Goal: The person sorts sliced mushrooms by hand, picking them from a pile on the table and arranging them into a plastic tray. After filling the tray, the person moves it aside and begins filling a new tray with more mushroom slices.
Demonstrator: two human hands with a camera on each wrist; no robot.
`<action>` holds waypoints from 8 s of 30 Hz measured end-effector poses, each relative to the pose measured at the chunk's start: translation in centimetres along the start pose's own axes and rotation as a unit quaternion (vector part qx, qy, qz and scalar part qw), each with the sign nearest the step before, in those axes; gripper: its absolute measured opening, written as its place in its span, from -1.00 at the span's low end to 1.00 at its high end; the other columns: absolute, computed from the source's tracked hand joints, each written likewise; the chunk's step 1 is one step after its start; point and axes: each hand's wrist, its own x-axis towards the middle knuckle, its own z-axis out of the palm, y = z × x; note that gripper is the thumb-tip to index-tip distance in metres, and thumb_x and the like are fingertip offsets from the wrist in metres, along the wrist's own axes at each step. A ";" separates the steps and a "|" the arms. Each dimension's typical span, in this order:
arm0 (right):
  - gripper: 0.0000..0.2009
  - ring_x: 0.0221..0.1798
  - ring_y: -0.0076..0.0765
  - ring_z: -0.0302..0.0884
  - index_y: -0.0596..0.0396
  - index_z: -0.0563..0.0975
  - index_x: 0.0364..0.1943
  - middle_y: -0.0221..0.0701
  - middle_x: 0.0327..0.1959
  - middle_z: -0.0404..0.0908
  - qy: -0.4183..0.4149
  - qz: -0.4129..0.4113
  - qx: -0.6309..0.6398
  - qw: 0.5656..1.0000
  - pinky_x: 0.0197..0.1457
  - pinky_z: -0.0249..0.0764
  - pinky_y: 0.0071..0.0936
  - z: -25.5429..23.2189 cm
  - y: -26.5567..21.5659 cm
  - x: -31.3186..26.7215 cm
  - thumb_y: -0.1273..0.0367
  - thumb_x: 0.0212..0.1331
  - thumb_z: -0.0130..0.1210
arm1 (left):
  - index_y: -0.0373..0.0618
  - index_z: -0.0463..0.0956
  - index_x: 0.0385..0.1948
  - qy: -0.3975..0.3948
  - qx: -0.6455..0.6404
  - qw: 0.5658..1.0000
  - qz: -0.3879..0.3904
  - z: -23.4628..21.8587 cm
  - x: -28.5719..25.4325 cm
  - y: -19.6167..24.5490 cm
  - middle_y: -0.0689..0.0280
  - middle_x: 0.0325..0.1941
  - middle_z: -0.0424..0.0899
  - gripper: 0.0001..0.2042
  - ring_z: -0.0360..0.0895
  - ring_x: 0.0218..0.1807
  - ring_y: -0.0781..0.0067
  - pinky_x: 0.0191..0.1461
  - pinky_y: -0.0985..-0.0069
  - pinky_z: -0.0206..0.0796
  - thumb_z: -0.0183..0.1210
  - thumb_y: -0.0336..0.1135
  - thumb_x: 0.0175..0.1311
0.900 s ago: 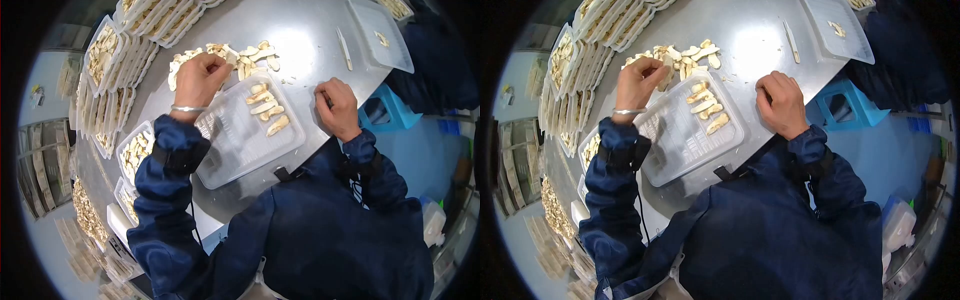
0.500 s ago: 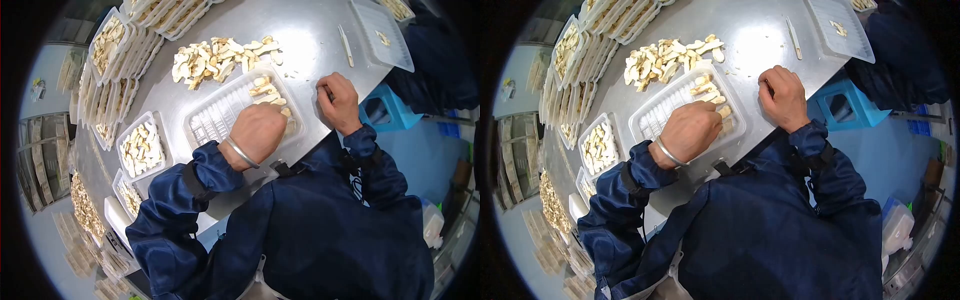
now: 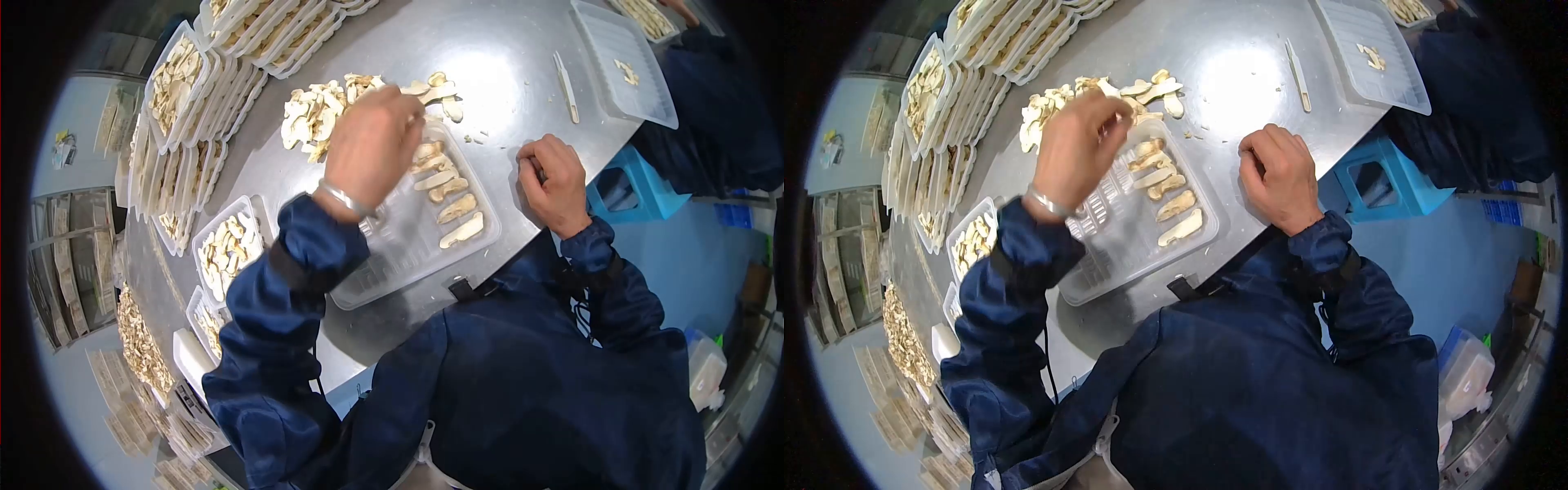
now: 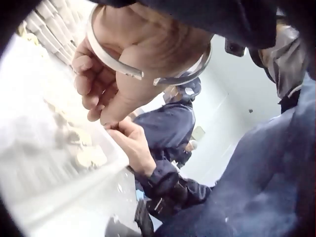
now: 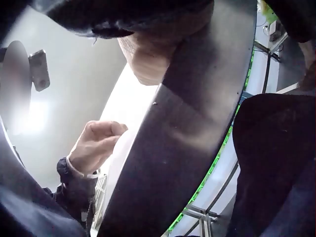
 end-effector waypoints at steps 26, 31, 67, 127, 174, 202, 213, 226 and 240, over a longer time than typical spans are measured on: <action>-0.94 -0.37 -0.15 0.47 0.12 0.51 -0.41 -0.31 -0.48 0.46 0.013 -0.007 0.008 1.000 -0.24 0.31 -0.28 0.0 0.1 0.1 0.53 0.04 0.14 | -0.22 0.60 -0.52 0.020 0.007 0.999 0.025 -0.2 2.8 -2.5 0.14 -0.40 0.59 -0.86 0.54 -0.24 0.02 -0.12 0.18 0.38 0.21 -0.35 0.13; -0.95 -0.38 -0.14 0.46 0.10 0.52 -0.40 -0.33 -0.48 0.47 0.013 -0.011 0.009 1.000 -0.25 0.30 -0.26 0.4 0.3 -0.1 0.53 0.06 0.14 | -0.19 0.65 -0.43 -0.245 -0.167 0.953 -0.069 -3.3 -6.1 -0.2 0.22 -0.42 0.64 -0.97 0.57 -0.38 0.31 -0.26 0.42 0.42 0.27 -0.46 0.15; -0.94 -0.40 -0.14 0.42 0.11 0.51 -0.41 -0.32 -0.49 0.43 0.005 -0.008 0.006 1.000 -0.25 0.28 -0.26 0.1 0.1 0.0 0.54 0.05 0.14 | -0.19 0.70 -0.51 -0.142 0.018 0.978 -0.154 2.2 1.1 -5.0 0.00 -0.52 0.66 -0.78 0.63 -0.40 -0.03 -0.24 0.16 0.45 0.28 -0.21 0.03; -0.95 -0.42 -0.16 0.43 0.12 0.54 -0.40 -0.33 -0.49 0.47 0.007 -0.008 0.007 1.000 -0.25 0.30 -0.28 0.4 0.3 -0.1 0.53 0.06 0.16 | -0.18 0.58 -0.22 -0.221 -0.145 0.962 -0.065 -1.5 -10.2 2.4 0.14 -0.37 0.59 -0.83 0.59 -0.35 0.04 -0.22 0.25 0.43 0.28 -0.38 0.19; -0.94 -0.43 -0.18 0.42 0.10 0.52 -0.40 -0.36 -0.51 0.43 0.012 -0.014 0.002 1.000 -0.27 0.28 -0.27 0.4 0.4 -0.1 0.54 0.06 0.15 | -0.26 0.69 -0.34 -0.140 -0.179 0.957 -0.182 0.9 -0.6 -6.1 0.33 -0.46 0.71 -0.88 0.58 -0.39 0.62 -0.27 0.60 0.43 0.34 -0.43 0.12; -0.95 -0.42 -0.15 0.43 0.12 0.53 -0.40 -0.32 -0.49 0.46 0.006 -0.011 0.003 1.000 -0.25 0.30 -0.27 0.2 0.3 -0.1 0.54 0.05 0.16 | -0.23 0.64 -0.32 -0.003 -0.089 0.995 -0.044 -1.1 -6.6 -2.2 0.19 -0.35 0.60 -0.87 0.58 -0.39 0.30 -0.28 0.45 0.43 0.34 -0.43 0.12; -0.94 -0.43 -0.18 0.41 0.10 0.53 -0.40 -0.35 -0.50 0.44 0.007 -0.003 0.004 1.000 -0.26 0.28 -0.28 0.3 0.2 0.0 0.54 0.05 0.15 | -0.16 0.63 -0.35 -0.050 0.120 0.989 -0.066 0.5 -3.4 -7.0 0.22 -0.32 0.59 -0.84 0.57 -0.17 0.11 -0.11 0.27 0.43 0.30 -0.37 0.03; -0.95 -0.42 -0.16 0.44 0.12 0.53 -0.40 -0.33 -0.49 0.47 0.008 -0.004 0.016 1.000 -0.24 0.30 -0.29 0.4 0.1 -0.1 0.53 0.05 0.15 | -0.22 0.65 -0.45 -0.257 -0.152 0.950 -0.089 -1.4 -6.3 -1.3 0.21 -0.48 0.60 -0.95 0.58 -0.44 0.30 -0.35 0.43 0.37 0.31 -0.46 0.11; -0.94 -0.40 -0.14 0.44 0.11 0.53 -0.39 -0.32 -0.48 0.46 0.010 -0.008 0.006 1.000 -0.23 0.31 -0.27 0.3 0.3 -0.1 0.53 0.06 0.16 | -0.18 0.66 -0.42 -0.192 -0.127 0.970 -0.081 -0.6 -5.6 -1.6 0.18 -0.51 0.61 -0.92 0.56 -0.50 0.28 -0.38 0.42 0.39 0.31 -0.40 0.10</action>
